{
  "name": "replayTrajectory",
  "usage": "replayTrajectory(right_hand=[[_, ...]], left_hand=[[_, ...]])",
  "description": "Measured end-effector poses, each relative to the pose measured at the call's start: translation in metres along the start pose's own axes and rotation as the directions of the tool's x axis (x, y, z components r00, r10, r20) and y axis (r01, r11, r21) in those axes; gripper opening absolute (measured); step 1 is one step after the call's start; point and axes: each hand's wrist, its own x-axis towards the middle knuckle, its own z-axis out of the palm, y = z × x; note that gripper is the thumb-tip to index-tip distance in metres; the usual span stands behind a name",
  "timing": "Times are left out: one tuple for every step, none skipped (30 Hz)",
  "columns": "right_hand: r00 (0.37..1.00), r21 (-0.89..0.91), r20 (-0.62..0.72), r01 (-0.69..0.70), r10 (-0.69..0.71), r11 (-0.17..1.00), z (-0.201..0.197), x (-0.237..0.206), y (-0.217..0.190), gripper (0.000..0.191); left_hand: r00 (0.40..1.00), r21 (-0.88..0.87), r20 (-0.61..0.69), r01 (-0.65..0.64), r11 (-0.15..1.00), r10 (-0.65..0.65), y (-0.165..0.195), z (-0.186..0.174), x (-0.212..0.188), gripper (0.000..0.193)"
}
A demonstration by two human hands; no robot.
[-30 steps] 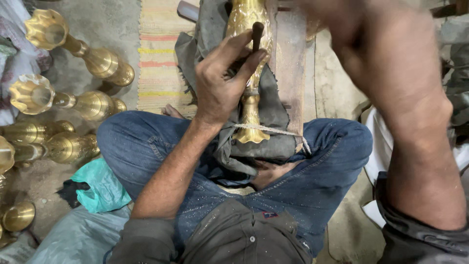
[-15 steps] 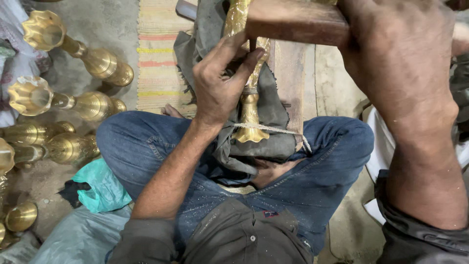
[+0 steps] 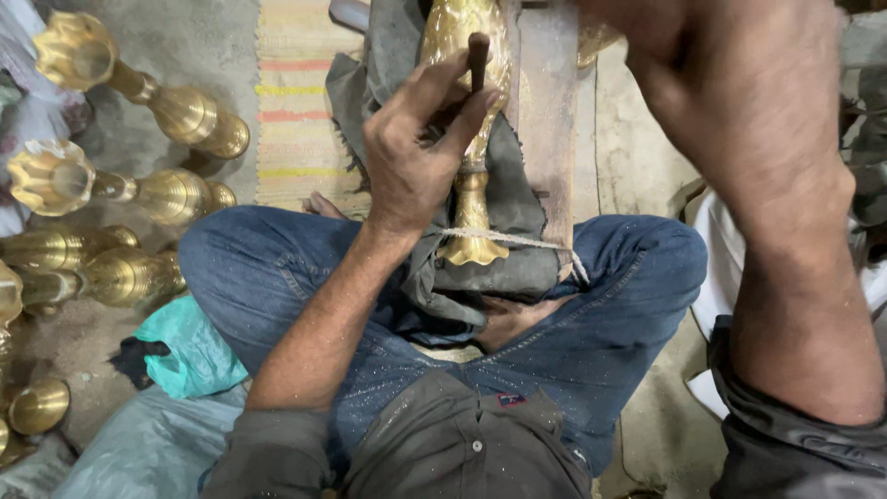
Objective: The person sits cross-legged on the floor with a brass vase resting on their lap and strikes a chisel with a wooden mallet to engrave decorative patterns into the metal, repositioning the chisel and rotating the vase as they work. Near the end they set the tools down and tie a string around the vase's base.
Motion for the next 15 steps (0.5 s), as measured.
replayTrajectory(right_hand=[[0.999,0.063,0.022,-0.026,0.025,0.998,0.0,-0.001,0.0,0.007],[0.998,0.105,0.035,-0.054,0.051,0.993,0.0,-0.001,0.0,0.006],[0.996,0.147,0.048,-0.082,0.076,0.986,-0.001,0.0,-0.001,0.006],[0.993,0.176,0.065,-0.11,0.1,0.978,-0.002,0.0,-0.001,0.006],[0.989,0.206,0.09,-0.138,0.121,0.969,-0.003,0.001,-0.002,0.006],[0.983,0.235,0.115,-0.165,0.141,0.958,-0.005,0.001,-0.004,0.006],[0.977,0.262,0.136,-0.193,0.162,0.946,-0.006,0.002,-0.006,0.006],[0.987,0.216,0.096,-0.147,0.129,0.965,-0.006,0.002,-0.007,0.008],[0.994,0.166,0.056,-0.104,0.096,0.981,-0.007,0.002,-0.009,0.011],[0.999,0.025,-0.039,0.002,-0.001,1.0,-0.007,0.001,-0.01,0.019],[0.997,0.024,-0.076,0.034,-0.032,0.999,-0.006,0.0,-0.011,0.022],[0.992,0.02,-0.112,0.065,-0.063,0.998,-0.006,-0.001,-0.012,0.025],[0.994,0.16,-0.105,0.028,-0.011,0.987,-0.005,-0.002,-0.013,0.024],[0.994,0.213,-0.105,0.011,0.012,0.977,-0.005,-0.003,-0.012,0.024],[0.994,0.266,-0.105,-0.006,0.035,0.964,-0.004,-0.004,-0.012,0.024]], left_hand=[[1.0,0.004,-0.001,-0.006,1.0,0.006,0.0,0.0,0.0,0.036],[1.0,0.007,-0.003,-0.021,1.0,0.021,-0.001,0.0,0.001,0.035],[1.0,0.024,0.002,-0.026,0.999,0.026,-0.002,0.001,0.002,0.036],[1.0,0.04,0.007,-0.025,0.999,0.025,-0.003,0.002,0.003,0.036],[1.0,0.056,0.013,-0.016,0.998,0.015,-0.004,0.003,0.002,0.036],[0.999,0.04,0.009,-0.033,0.999,0.033,-0.003,0.003,0.001,0.036],[0.999,0.024,0.004,-0.054,0.998,0.054,-0.003,0.003,0.001,0.035],[0.997,0.008,-0.001,-0.075,0.997,0.075,-0.003,0.002,-0.001,0.034],[0.997,0.025,-0.006,-0.083,0.996,0.083,-0.002,0.002,-0.002,0.033],[0.995,0.041,-0.01,-0.096,0.995,0.096,-0.001,0.001,-0.002,0.032],[0.995,0.058,-0.015,-0.101,0.993,0.103,0.0,0.001,-0.003,0.031],[0.996,0.04,-0.007,-0.087,0.995,0.088,0.002,0.0,-0.005,0.031],[0.997,0.022,0.003,-0.076,0.997,0.076,0.003,-0.001,-0.005,0.031],[0.997,0.002,0.013,-0.072,0.997,0.072,0.003,-0.001,-0.005,0.031],[0.998,0.013,0.012,-0.056,0.998,0.056,0.004,-0.001,-0.004,0.031]])
